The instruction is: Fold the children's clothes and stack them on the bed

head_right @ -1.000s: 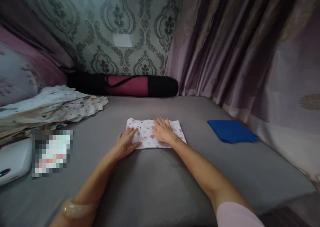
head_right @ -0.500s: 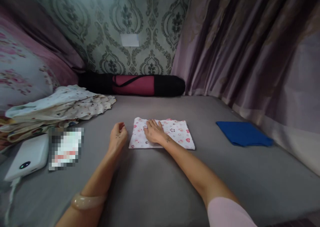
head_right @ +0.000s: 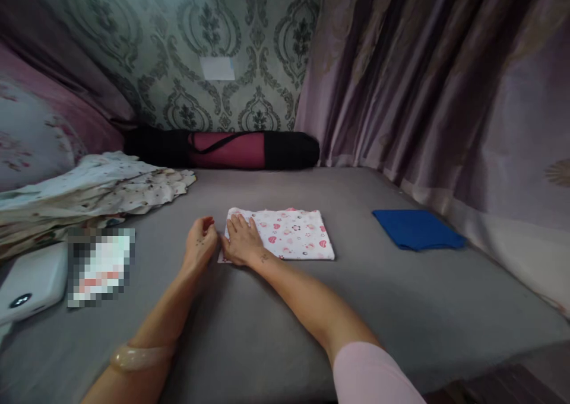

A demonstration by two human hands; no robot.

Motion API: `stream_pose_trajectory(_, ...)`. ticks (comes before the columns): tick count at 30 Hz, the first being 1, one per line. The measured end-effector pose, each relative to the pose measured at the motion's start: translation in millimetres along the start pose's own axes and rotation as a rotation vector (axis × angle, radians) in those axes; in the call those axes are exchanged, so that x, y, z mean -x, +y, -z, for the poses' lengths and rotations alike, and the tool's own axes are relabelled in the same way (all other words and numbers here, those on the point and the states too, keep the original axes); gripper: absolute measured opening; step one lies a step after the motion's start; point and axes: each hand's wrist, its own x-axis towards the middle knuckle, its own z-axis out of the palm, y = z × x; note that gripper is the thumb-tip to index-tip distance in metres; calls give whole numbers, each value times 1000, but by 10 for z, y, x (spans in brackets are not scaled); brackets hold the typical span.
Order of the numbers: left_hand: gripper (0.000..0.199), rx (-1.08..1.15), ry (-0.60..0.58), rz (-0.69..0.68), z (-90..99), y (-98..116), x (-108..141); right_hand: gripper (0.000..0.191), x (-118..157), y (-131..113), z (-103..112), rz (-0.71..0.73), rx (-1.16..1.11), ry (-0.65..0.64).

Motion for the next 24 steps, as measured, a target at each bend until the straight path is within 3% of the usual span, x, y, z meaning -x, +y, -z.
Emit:
stream_pose_trajectory(5, 36, -96, 17, -129, -31, -6, 40, 55, 126, 159, 263, -14, -241, -33)
stream_pose_trajectory(10, 39, -239, -32, -263, -41, 98, 55, 56, 588, 585, 523, -34, -78, 9)
stream_pose_trajectory(13, 35, -300, -184, -408, -124, 173, 26, 58, 800, 853, 592, -92, 20, -17)
stream_pose_trajectory(17, 38, -355, -493, -800, -353, 273, 3, 61, 868, 1030, 599, -90, 87, -25)
stream_pose_trajectory(19, 37, -418, -574, -952, -488, 331, 21, 61, 855, 1057, 589, -79, 109, -22)
stream_pose_trajectory(21, 39, -506, -589, -983, -608, 383, 55, 61, 846, 1077, 585, -76, 127, -31)
stream_pose_trajectory(24, 46, -612, -555, -924, -734, 410, 102, 61, 865, 1121, 588, -49, 156, -36)
